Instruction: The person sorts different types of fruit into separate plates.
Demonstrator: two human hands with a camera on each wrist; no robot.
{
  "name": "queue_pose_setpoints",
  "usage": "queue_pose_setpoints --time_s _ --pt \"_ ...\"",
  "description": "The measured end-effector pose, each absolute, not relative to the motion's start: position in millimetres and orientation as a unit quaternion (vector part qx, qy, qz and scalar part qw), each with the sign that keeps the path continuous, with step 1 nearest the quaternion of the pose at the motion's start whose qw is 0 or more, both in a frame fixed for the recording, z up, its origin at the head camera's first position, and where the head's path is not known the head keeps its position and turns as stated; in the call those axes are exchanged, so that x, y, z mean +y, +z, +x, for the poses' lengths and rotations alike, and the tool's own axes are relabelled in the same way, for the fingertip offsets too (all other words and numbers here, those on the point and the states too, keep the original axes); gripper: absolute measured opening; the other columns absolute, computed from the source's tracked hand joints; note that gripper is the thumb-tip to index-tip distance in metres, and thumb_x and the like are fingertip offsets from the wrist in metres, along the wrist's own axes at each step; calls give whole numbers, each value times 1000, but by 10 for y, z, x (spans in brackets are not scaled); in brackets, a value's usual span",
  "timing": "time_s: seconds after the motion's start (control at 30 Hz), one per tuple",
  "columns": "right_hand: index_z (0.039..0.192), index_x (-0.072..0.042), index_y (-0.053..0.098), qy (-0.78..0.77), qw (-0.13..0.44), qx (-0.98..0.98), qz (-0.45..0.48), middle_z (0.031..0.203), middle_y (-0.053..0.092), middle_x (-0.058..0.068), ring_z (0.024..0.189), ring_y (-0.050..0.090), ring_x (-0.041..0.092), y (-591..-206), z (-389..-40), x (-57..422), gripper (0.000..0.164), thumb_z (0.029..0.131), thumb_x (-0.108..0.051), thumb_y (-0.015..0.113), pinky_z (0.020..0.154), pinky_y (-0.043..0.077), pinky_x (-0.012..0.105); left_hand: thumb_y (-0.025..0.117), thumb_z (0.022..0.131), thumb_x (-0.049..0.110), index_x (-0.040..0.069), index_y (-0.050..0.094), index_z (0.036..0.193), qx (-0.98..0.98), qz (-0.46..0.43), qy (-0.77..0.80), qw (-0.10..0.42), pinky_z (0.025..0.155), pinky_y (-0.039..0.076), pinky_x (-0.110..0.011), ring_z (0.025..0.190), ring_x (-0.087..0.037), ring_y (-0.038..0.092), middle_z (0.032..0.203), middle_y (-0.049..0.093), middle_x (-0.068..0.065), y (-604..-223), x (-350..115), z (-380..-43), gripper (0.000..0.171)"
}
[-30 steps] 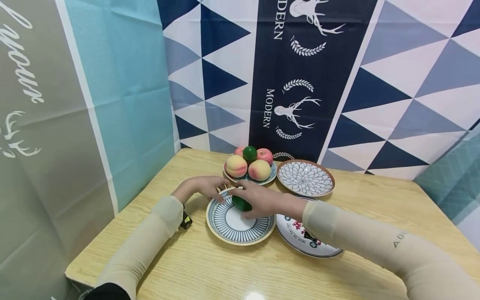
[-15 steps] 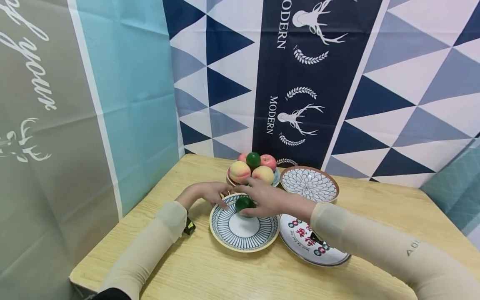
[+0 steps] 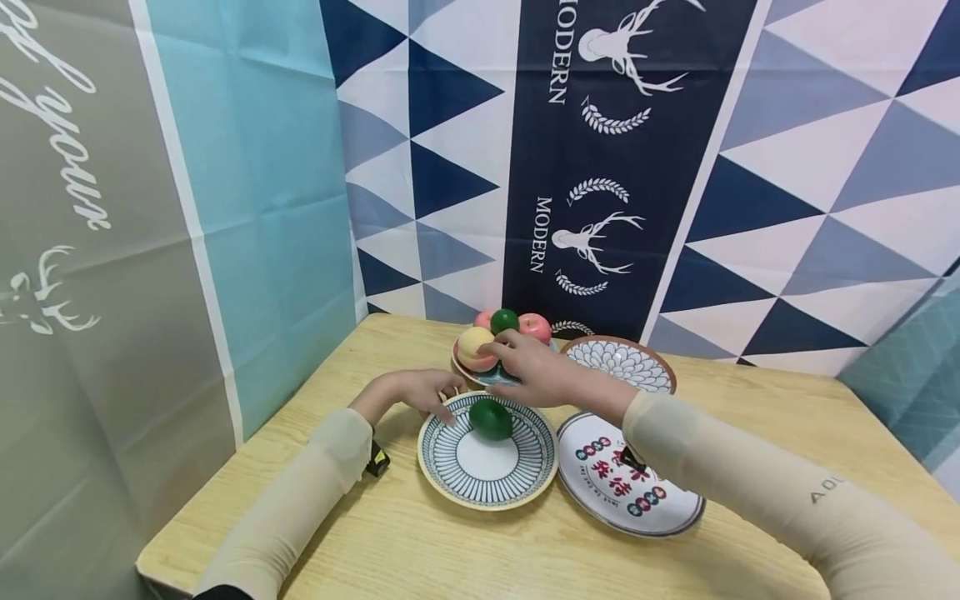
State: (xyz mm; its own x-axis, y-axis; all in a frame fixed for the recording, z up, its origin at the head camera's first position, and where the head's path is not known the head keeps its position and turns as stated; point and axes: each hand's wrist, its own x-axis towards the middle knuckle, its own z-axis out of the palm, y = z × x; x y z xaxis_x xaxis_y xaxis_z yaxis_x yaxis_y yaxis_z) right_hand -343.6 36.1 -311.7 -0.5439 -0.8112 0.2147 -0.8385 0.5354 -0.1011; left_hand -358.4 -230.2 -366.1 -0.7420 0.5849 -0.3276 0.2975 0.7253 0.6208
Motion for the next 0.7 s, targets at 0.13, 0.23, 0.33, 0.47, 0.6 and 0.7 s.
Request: queue_pose_setpoints --time_s 0.13,0.23,0.33,0.47,0.6,0.7 --pt "151 -11 55 98 71 -885 449 141 53 20 112 64 30 -3083 -3510 384 61 99 -36 75 97 57 51 82 94 15 12 60 127 890 250 278 260 79 61 -37 108 -22 66 136 64 -18 -3687 -2302 -3581 40" --pt "150 -9 56 104 77 -888 441 141 52 22 115 63 33 -3058 -3587 391 59 99 -33 74 99 55 52 82 94 14 11 60 128 890 246 282 262 79 61 -37 108 -22 67 136 63 -19 -3682 -2303 -3574 41" --pt "149 -9 57 116 82 -889 436 140 53 23 120 60 36 -3039 -3681 391 57 99 -31 74 104 52 53 82 94 13 11 60 128 888 243 287 264 79 61 -37 106 -22 67 135 64 -19 -3674 -2307 -3569 41" --pt "148 -10 58 123 89 -895 419 137 54 22 118 58 38 -3038 -3807 392 56 97 -26 74 102 51 54 82 93 13 11 60 128 887 244 289 265 79 61 -36 105 -21 68 133 65 -17 -3671 -2308 -3572 41" --pt "148 -9 57 119 104 -897 413 136 52 24 113 59 39 -3059 -3922 377 55 98 -23 74 97 53 55 82 93 13 11 60 128 888 242 289 264 79 61 -36 106 -21 67 135 64 -18 -3662 -2303 -3569 41" --pt "149 -9 56 123 106 -901 403 138 51 25 112 59 39 -3068 -3992 360 58 97 -24 77 95 53 55 82 93 13 11 60 128 888 241 288 265 80 61 -37 108 -21 67 137 63 -20 -3657 -2299 -3564 41"
